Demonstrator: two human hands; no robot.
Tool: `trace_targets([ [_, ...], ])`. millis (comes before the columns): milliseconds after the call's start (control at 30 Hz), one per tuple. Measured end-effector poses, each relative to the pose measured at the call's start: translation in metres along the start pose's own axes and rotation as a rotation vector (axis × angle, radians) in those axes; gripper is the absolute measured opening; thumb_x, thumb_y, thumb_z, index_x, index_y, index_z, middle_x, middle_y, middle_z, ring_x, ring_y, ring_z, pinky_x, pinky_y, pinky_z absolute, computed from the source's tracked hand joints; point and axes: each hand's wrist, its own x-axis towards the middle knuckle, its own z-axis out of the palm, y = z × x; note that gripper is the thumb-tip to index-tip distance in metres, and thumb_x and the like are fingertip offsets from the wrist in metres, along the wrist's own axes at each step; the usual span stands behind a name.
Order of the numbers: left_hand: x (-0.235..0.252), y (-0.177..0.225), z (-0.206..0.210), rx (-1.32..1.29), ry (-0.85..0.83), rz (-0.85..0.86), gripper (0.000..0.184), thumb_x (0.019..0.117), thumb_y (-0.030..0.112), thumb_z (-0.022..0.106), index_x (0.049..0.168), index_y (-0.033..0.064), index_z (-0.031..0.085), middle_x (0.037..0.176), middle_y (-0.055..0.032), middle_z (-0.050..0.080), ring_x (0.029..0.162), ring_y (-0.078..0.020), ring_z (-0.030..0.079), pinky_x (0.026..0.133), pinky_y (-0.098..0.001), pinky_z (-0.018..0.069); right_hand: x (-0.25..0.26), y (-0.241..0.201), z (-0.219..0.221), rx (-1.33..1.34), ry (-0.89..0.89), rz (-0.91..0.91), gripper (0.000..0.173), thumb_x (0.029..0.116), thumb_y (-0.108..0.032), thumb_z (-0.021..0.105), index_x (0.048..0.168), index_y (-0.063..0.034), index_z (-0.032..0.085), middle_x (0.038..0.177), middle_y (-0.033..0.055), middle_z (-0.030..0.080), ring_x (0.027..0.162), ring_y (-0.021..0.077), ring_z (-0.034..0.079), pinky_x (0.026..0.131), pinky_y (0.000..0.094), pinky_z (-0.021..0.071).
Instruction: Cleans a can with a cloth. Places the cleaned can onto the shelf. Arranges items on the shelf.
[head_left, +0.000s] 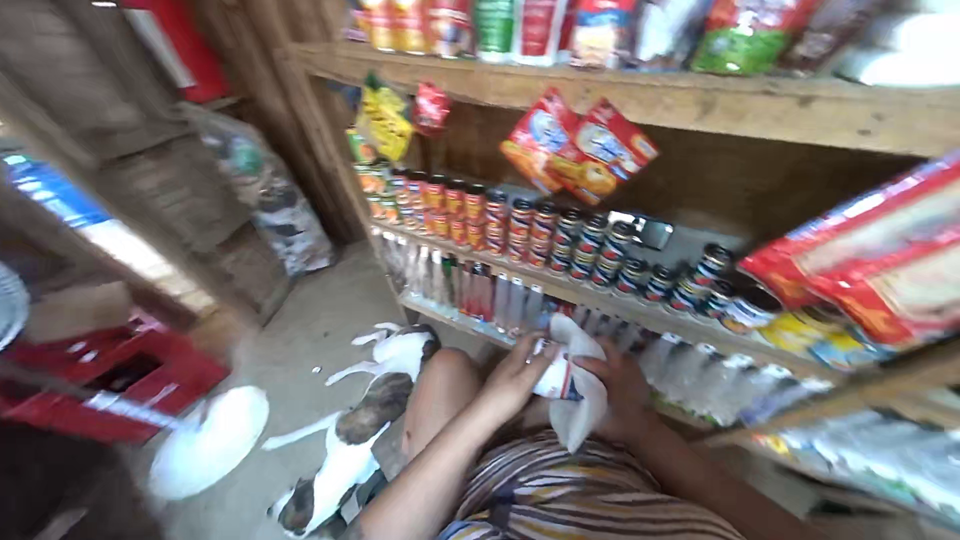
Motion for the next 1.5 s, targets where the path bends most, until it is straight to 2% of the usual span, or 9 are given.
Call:
trace_targets([
  [133,0.003,0.000,0.008,-0.078,0.033,0.120,0.073,0.0988,0.043,0.059,0.153,-0.0008,0.036,0.136,-0.0127,0.060,0.113,-0.0122,0.065,0.095,-0.0322,0.0573,0.013,-0.016,-0.014,0.526,0.068,0.415,0.075,0.0740,-0.008,0.083,0.136,0.0157,0.047,0.129,0.0148,0.063,0.116,0.0053,0.061,0.102,0.0216,0.0500],
  [267,0.006,-0.001,0.010,-0.045,0.057,0.251,0.096,0.0853,0.041,0.077,0.154,-0.0066,0.028,0.139,-0.0139,0.059,0.120,-0.0112,0.063,0.102,-0.0298,0.0543,0.029,-0.035,-0.021,1.080,0.125,0.975,0.018,0.0983,-0.013,0.053,0.113,-0.0032,0.057,0.086,-0.0012,0.070,0.079,0.0047,0.069,0.076,0.0247,0.0598],
  [400,0.010,-0.004,0.012,-0.057,0.022,0.311,0.099,0.0812,0.036,0.084,0.154,-0.0034,0.029,0.137,-0.0097,0.061,0.120,-0.0125,0.064,0.102,-0.0313,0.0556,0.026,-0.010,-0.017,1.433,0.050,0.977,0.032,0.1065,-0.029,0.034,0.114,-0.0089,0.058,0.092,-0.0009,0.071,0.085,0.0046,0.069,0.078,0.0243,0.0589],
  [733,0.013,-0.017,0.019,-0.081,0.216,0.154,0.089,0.0809,0.052,0.080,0.141,-0.0021,0.044,0.118,-0.0041,0.069,0.103,-0.0097,0.069,0.090,-0.0276,0.0595,0.009,0.005,0.010,1.076,0.099,0.859,0.049,0.0855,-0.023,0.076,0.120,0.0034,0.053,0.093,0.0037,0.072,0.084,0.0088,0.071,0.081,0.0296,0.0608],
  [933,0.005,-0.021,0.030,-0.267,0.317,-0.004,0.093,0.0779,0.059,0.078,0.137,-0.0015,0.039,0.108,0.0013,0.067,0.094,-0.0043,0.069,0.082,-0.0240,0.0600,-0.004,0.031,0.038,0.575,0.150,0.297,0.096,0.0649,-0.026,0.092,0.139,0.0135,0.045,0.140,0.0256,0.052,0.132,0.0204,0.050,0.114,0.0321,0.0405],
  [1100,-0.002,-0.030,0.037,-0.204,0.353,0.145,0.092,0.0798,0.058,0.077,0.134,-0.0047,0.038,0.112,-0.0011,0.063,0.100,-0.0037,0.066,0.088,-0.0230,0.0575,-0.012,0.025,0.040,0.794,0.166,0.388,0.091,0.0719,-0.023,0.088,0.139,0.0155,0.039,0.133,0.0160,0.058,0.122,0.0090,0.058,0.107,0.0262,0.0479],
  [1233,-0.003,-0.043,0.038,-0.082,0.333,0.376,0.077,0.0880,0.047,0.075,0.137,-0.0009,0.040,0.124,-0.0023,0.060,0.114,-0.0060,0.061,0.098,-0.0268,0.0539,-0.003,-0.009,0.012,1.159,0.184,0.884,0.032,0.0880,-0.019,0.070,0.112,-0.0033,0.056,0.087,-0.0032,0.072,0.081,0.0039,0.069,0.079,0.0253,0.0594],
  [1367,-0.001,-0.056,0.036,0.060,0.350,0.448,0.075,0.0849,0.053,0.077,0.141,0.0122,0.048,0.140,-0.0065,0.052,0.131,-0.0165,0.051,0.110,-0.0375,0.0446,0.002,-0.012,0.007,1.460,0.270,0.833,0.026,0.0995,-0.035,0.059,0.109,-0.0104,0.060,0.090,-0.0047,0.073,0.086,0.0015,0.069,0.080,0.0217,0.0585],
  [1500,-0.004,-0.058,0.038,0.200,0.371,0.443,0.081,0.0797,0.062,0.077,0.144,0.0199,0.050,0.155,-0.0093,0.039,0.145,-0.0229,0.036,0.117,-0.0434,0.0361,0.038,-0.051,-0.024,1.258,0.366,1.026,0.029,0.1084,-0.005,0.022,0.111,0.0002,0.051,0.084,-0.0030,0.060,0.077,-0.0045,0.059,0.075,0.0123,0.0504],
])
